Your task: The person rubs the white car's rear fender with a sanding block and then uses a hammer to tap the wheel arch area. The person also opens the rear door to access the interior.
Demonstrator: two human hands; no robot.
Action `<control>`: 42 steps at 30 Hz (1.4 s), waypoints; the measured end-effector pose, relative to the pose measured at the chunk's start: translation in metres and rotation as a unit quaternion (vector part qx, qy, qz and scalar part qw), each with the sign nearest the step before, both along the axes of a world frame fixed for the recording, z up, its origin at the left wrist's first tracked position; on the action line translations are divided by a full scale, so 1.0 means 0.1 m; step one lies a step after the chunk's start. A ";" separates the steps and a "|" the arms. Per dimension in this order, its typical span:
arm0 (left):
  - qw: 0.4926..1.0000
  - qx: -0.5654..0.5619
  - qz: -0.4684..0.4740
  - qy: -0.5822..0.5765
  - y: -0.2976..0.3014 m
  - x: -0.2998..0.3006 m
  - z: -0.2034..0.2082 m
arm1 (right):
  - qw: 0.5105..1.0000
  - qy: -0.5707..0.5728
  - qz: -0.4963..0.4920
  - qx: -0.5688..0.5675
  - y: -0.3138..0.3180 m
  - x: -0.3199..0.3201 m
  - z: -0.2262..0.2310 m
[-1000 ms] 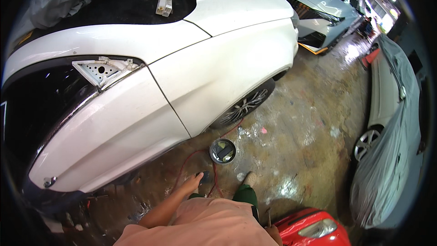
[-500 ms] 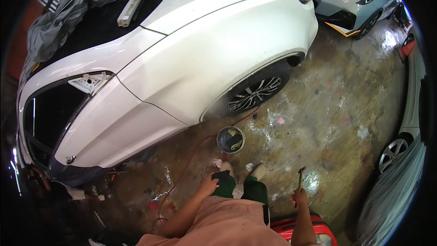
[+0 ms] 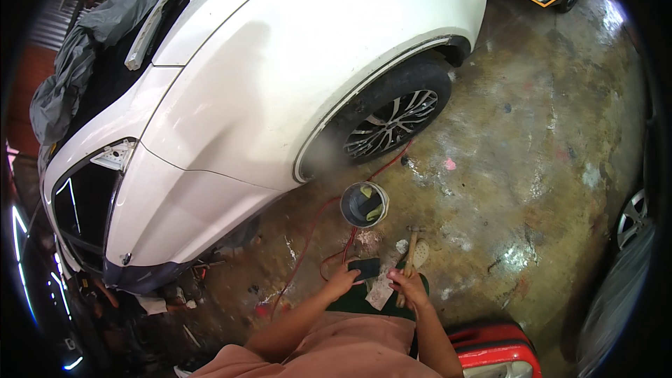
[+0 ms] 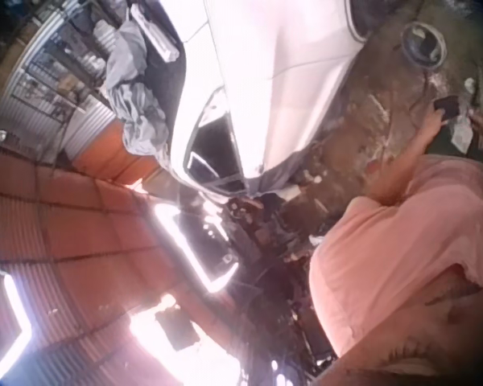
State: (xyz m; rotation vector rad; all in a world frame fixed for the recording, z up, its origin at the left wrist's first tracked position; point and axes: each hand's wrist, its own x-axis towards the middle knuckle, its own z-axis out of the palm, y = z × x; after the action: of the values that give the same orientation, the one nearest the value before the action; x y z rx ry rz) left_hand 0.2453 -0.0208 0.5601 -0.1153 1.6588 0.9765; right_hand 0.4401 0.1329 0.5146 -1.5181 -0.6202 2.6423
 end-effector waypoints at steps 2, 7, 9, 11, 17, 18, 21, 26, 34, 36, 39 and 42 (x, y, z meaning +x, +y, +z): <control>1.000 0.013 0.008 -0.021 0.06 0.09 -0.32 | 1.000 0.018 -0.002 -0.003 -0.10 -0.20 -0.24; 0.988 -0.084 -0.080 -0.106 -0.08 0.41 -0.65 | 0.997 -0.040 -0.019 0.057 -0.20 -0.22 -0.83; 0.945 0.002 -0.326 -0.033 -1.03 0.70 -1.33 | 0.994 -0.090 -0.033 0.058 -0.35 -0.12 -0.82; 0.879 -0.080 -0.433 -0.182 -0.73 0.79 -0.80 | 0.984 -0.153 -0.003 0.096 -0.34 0.02 -0.90; 0.820 -0.146 -0.524 -0.181 -0.73 0.30 0.65 | 0.980 -0.181 -0.010 0.088 -0.25 -0.23 -0.79; 0.846 -0.131 -0.481 -0.190 -0.94 0.24 0.52 | 0.977 -0.179 -0.014 0.116 -0.26 -0.34 -0.96; 0.903 -0.101 -0.343 -0.236 -1.50 0.30 -0.21 | 0.961 -0.173 -0.009 0.215 -0.39 -0.71 -1.87; 0.935 0.025 -0.353 0.034 -1.26 -0.35 -2.79 | 0.918 -0.168 -0.009 0.359 -0.22 -1.47 -2.97; 0.837 -0.138 -0.454 0.273 0.09 -1.84 -5.37 | 0.895 -0.127 -0.141 0.404 -0.07 -2.43 -3.97; 0.825 -0.139 -0.477 0.269 0.21 -1.87 -5.80 | 0.888 -0.095 -0.161 0.419 -0.10 -2.56 -4.10; 0.820 -0.016 -0.471 0.325 0.34 -1.86 -6.25 | 0.880 -0.065 -0.153 0.444 -0.11 -2.71 -4.23; 0.796 0.118 -0.466 0.369 0.37 -1.74 -6.20 | 0.868 -0.046 -0.157 0.469 -0.24 -2.81 -4.37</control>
State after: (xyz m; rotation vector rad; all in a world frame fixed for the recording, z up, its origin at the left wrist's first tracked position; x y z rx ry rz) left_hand 0.0714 0.0163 -0.0598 1.2969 1.8945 0.4247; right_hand 0.1594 0.1091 0.0775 -1.2507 -1.2726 1.5895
